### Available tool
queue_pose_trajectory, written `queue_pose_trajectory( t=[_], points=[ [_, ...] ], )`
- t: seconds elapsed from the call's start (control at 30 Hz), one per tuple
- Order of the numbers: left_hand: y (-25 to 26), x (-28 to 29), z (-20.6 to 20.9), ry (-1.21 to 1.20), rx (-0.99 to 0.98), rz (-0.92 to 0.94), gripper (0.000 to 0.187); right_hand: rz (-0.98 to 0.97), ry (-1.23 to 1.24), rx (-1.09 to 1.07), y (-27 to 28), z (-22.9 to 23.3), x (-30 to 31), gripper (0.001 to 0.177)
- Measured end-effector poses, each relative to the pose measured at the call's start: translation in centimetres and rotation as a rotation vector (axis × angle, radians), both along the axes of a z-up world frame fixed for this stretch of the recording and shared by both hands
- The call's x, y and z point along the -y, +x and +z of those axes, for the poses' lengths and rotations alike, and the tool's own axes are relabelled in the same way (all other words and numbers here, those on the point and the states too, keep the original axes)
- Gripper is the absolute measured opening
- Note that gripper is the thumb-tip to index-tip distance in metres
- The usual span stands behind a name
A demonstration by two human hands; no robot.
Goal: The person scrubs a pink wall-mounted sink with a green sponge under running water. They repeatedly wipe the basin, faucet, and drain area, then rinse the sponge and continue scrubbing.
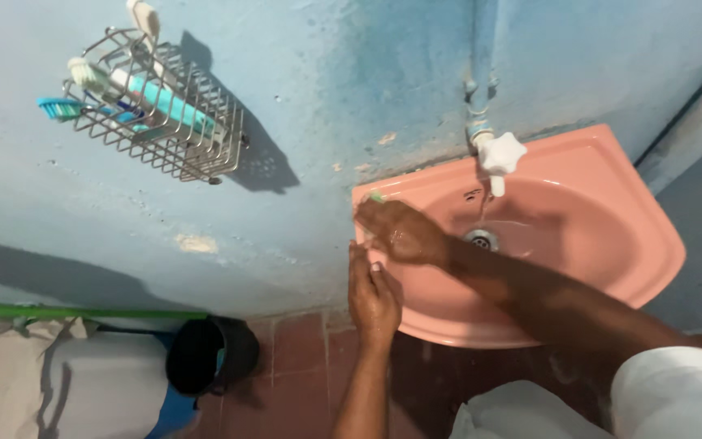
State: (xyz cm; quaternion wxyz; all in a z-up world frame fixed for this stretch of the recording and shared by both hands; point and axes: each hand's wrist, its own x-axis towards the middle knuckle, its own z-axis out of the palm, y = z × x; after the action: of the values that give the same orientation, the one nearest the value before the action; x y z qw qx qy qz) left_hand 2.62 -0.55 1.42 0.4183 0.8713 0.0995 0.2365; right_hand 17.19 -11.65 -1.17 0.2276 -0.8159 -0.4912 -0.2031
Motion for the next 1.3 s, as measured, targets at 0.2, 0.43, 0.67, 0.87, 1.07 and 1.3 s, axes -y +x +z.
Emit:
queue_pose_trajectory(
  t=[0.2,0.43,0.67,0.87,1.07,1.3],
  points=[
    [-0.3,0.1,0.2,0.080,0.007,-0.001,0.044,-0.015,-0.158,0.155,5.3,-2.6,8.9,0.053],
    [-0.4,0.0,0.0,0.076,0.014,-0.009,0.044,-0.224,0.539,-0.138,0.9,0.1,16.8,0.023],
    [-0.7,0.5,1.0,0.057,-0.021,-0.008,0.044,0.081,1.189,-1.752,-0.6,-2.5,13.2,0.023],
    [-0.8,0.6,1.0,0.078,-0.032,0.005,0.045,0.191,1.431,-1.819,-0.3,-1.3,15.4,0.032],
    [-0.7,0.3,0.5,0.085,-0.004,0.024,0.044,0.168,1.419,-1.782,0.3,-2.0,14.7,0.034],
    [-0.7,0.1,0.7,0.061,0.000,0.014,0.043,0.299,1.498,-1.891,0.4,-2.4,15.0,0.030]
  ],
)
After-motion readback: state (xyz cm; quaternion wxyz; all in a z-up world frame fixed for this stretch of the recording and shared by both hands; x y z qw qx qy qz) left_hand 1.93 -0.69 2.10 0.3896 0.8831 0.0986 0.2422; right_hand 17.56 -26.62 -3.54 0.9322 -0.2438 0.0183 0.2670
